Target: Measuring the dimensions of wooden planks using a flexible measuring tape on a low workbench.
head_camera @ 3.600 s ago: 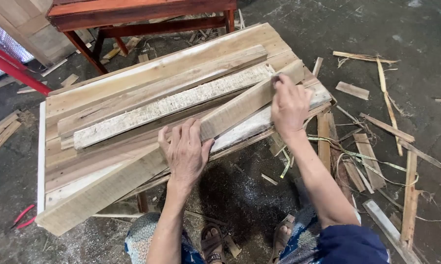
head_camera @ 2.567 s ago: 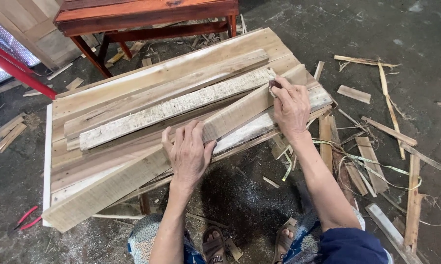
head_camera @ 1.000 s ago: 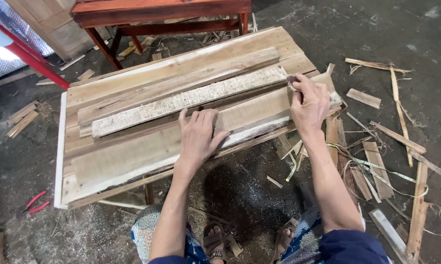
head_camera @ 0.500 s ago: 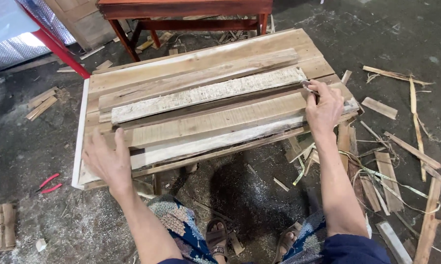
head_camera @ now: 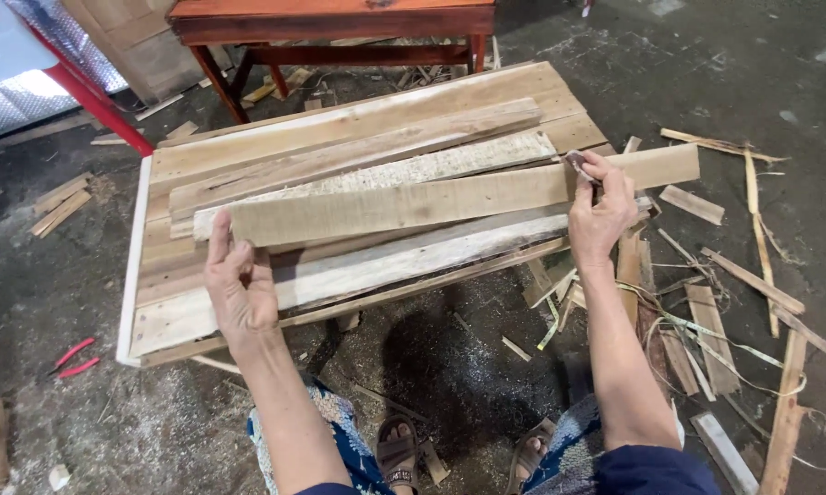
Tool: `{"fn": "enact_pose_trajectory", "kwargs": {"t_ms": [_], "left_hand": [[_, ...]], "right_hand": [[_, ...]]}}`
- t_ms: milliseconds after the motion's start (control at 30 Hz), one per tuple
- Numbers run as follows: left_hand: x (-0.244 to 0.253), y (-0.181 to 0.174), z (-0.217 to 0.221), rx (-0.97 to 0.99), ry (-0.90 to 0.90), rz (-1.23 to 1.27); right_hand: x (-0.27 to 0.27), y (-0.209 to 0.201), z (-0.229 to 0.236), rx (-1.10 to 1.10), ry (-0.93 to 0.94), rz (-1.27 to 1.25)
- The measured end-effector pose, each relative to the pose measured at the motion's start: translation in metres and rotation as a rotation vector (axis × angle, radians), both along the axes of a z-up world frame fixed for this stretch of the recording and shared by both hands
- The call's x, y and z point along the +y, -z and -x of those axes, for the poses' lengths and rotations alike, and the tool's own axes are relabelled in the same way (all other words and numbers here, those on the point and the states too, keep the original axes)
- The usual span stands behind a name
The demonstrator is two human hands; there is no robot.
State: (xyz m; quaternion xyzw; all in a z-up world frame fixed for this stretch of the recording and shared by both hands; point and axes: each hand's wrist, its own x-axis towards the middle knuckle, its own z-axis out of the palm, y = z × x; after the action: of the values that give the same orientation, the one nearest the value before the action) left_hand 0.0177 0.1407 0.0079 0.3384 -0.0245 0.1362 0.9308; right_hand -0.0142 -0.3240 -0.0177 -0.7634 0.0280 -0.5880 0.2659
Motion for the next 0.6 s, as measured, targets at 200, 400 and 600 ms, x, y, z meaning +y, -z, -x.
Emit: {"fn": "enact_pose_trajectory", "kwargs": {"t_ms": [200, 400, 600], "left_hand": [[0.01, 0.034, -0.017, -0.069, -0.043, -0.103], [-0.007, 0.009, 0.003, -0.047, -0.065, -0.065], [-0.011, 0.016, 0.0, -0.086, -0.105, -0.073]], "right_hand": [[0.0, 0.003, 0.002, -0.041, 0.001, 0.011], [0.047, 0.029, -0.014, 0.104, -0.161, 0.327], [0.053, 0.016, -0.011, 0.102, 0.043, 0.237]]}}
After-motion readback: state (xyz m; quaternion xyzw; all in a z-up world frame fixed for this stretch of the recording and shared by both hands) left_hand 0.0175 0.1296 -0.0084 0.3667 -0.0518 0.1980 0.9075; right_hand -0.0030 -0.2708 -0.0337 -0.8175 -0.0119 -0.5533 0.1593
